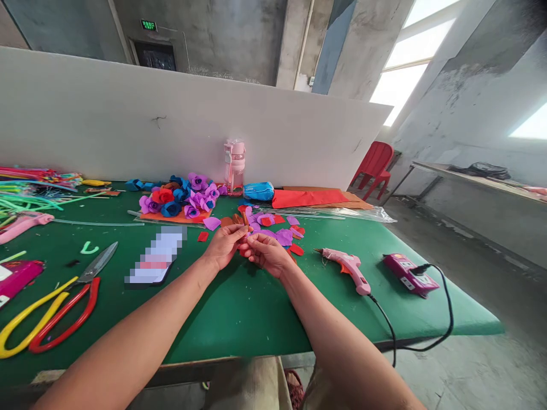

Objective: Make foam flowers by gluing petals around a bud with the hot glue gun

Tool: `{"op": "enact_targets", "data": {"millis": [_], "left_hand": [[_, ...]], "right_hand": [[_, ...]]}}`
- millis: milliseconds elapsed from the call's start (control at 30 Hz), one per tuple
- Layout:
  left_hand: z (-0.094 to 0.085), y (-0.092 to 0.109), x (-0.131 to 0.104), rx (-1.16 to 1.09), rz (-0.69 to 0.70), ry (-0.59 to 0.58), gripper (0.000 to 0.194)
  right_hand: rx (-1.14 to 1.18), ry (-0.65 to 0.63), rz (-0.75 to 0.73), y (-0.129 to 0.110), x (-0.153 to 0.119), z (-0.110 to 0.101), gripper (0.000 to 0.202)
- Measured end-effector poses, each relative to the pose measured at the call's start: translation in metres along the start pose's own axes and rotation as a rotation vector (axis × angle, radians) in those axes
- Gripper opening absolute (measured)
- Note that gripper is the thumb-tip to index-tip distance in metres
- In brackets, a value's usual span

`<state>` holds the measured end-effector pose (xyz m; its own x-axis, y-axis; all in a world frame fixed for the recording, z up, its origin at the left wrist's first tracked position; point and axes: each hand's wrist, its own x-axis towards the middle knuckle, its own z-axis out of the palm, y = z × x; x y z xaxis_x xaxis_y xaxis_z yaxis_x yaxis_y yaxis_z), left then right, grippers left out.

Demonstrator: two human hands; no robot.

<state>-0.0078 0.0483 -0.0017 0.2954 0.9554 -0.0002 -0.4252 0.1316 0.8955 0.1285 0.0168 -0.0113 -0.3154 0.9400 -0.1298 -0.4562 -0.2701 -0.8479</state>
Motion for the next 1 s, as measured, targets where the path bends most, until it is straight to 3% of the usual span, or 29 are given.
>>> {"op": "enact_targets", "data": {"millis": [433,800,1000], "left_hand": [[0.0001,-0.0008,0.0011,-0.014,0.029,0.026,0.036],[-0.0039,0.0011,0.0014,0.055,-0.021,-0.151,0.033],[-0.0021,0.0008,-0.0004,0.075,-0.015,-0.079,0.031]], "right_hand": [[-0.067,-0.025,-0.015,0.0013,-0.0012,0.0012,0.031],[0.02,0.033,-0.006,0.0008,0.0018,-0.0027,0.022],[-0.009,-0.023,0.003,0.0001,0.0005,-0.0004,0.028]]}}
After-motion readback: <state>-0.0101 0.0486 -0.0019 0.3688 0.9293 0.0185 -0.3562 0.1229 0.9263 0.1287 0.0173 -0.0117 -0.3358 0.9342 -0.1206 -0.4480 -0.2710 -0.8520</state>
